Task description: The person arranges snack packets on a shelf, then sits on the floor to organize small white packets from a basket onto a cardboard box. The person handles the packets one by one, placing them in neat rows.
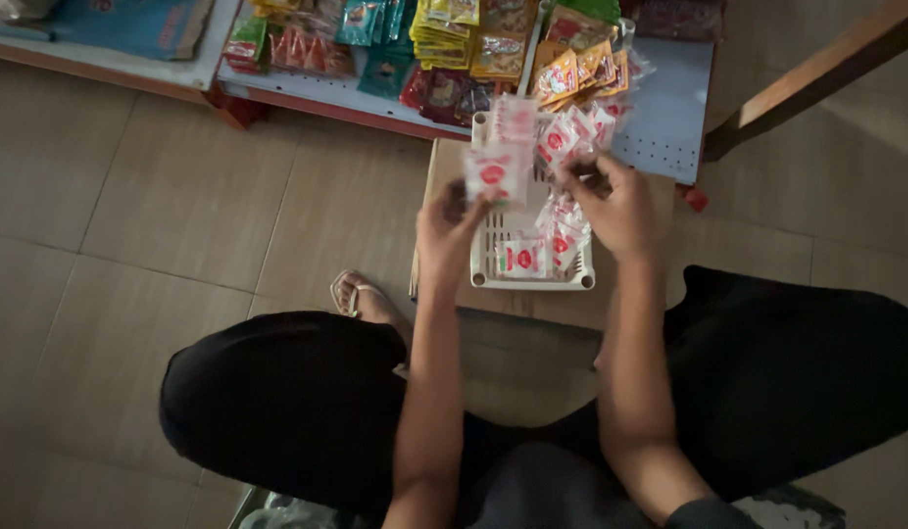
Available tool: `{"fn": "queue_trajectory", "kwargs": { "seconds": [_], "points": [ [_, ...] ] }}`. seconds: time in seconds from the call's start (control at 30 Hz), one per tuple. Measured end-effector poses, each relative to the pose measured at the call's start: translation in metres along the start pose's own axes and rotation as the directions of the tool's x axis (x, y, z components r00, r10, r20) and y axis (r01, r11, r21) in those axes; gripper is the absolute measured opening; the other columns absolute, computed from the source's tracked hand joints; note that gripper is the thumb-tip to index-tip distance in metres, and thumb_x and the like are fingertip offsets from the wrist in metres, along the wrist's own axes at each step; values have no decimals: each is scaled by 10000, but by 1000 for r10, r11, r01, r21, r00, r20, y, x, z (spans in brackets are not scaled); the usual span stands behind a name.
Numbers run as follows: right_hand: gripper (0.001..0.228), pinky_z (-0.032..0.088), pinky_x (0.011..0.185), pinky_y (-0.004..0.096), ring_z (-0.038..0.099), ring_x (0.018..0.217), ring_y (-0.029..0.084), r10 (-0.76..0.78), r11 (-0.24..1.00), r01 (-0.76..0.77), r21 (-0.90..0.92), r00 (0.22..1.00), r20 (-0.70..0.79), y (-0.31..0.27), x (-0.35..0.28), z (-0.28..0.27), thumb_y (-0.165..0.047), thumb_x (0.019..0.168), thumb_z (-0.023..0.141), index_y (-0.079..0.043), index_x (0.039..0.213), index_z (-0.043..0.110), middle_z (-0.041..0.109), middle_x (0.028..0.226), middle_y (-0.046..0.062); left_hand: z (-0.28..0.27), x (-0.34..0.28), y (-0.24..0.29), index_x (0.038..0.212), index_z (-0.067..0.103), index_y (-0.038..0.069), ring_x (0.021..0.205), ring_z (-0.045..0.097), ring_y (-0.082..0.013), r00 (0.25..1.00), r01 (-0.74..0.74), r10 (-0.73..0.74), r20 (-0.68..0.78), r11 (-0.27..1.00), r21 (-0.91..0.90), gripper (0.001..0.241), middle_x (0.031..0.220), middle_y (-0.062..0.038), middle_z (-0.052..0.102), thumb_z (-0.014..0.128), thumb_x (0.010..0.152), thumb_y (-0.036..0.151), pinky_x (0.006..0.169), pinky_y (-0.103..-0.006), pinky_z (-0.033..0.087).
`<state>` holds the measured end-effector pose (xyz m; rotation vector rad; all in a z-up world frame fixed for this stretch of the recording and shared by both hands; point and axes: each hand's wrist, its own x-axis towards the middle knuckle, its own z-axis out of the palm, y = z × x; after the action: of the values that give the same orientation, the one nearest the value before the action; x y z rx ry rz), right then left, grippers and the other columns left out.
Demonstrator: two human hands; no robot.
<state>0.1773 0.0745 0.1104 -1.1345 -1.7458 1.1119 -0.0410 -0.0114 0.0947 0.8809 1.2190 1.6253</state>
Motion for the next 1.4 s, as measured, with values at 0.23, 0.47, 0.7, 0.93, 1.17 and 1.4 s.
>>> {"fn": "queue_trajectory", "kwargs": {
  "seconds": [0.23, 0.47, 0.7, 0.93, 1.17, 1.4],
  "points": [
    [535, 554, 764, 386, 687, 868, 278, 21, 884, 150, -444, 934, 358, 81, 2, 17, -325, 733, 904, -32, 1145, 728, 712, 1072, 149, -15, 10, -19, 1160, 674, -53, 895, 666, -86, 989, -35, 11, -147, 987, -160, 269, 1019, -52, 719, 748, 973, 126, 810, -249, 550],
    [383, 531, 822, 422, 673, 932, 338, 113, 806, 148, -574, 912, 394, 86, -1, 40, -240, 695, 887, -32, 983, 746, 696, 1030, 176, -13, 13, -28, 1151, 660, -26, 911, 666, -83, 986, 21, -58, -156, 973, -229, 271, 1019, -28, 706, 720, 980, 176, 798, -260, 573],
    [281, 545, 764, 346, 694, 827, 174, -30, 941, 155, -300, 924, 381, 77, 5, 19, -234, 845, 836, -12, 962, 710, 729, 896, 97, -15, 9, -24, 1146, 665, -37, 906, 662, -81, 987, 17, -47, -153, 982, -188, 279, 1002, -34, 705, 698, 1005, 201, 807, -260, 575],
    [288, 492, 682, 270, 551, 750, 70, -19, 978, 76, -192, 959, 283, 45, 5, 2, -189, 869, 852, -14, 1016, 677, 665, 839, -8, -19, 11, -30, 1169, 664, -29, 925, 663, -86, 988, -10, -20, -155, 981, -192, 278, 1023, -30, 703, 683, 1012, 200, 814, -253, 565],
    [233, 447, 648, 210, 520, 723, 12, -58, 996, 71, -53, 974, 219, -5, -3, 0, -144, 886, 833, -29, 1015, 676, 616, 830, -63, -24, 15, -52, 1214, 651, -29, 925, 689, -107, 990, -27, 4, -141, 986, -163, 301, 1018, -47, 713, 668, 1003, 184, 837, -260, 581],
    [171, 446, 706, 193, 539, 775, 12, -61, 994, 39, 97, 971, 232, -9, 0, 18, -79, 917, 801, -66, 981, 643, 598, 869, -70, -24, 25, -80, 1289, 624, -51, 921, 685, -127, 974, -22, -6, -227, 993, -120, 370, 1064, -85, 721, 682, 989, 158, 797, -279, 575]
  ]
}}
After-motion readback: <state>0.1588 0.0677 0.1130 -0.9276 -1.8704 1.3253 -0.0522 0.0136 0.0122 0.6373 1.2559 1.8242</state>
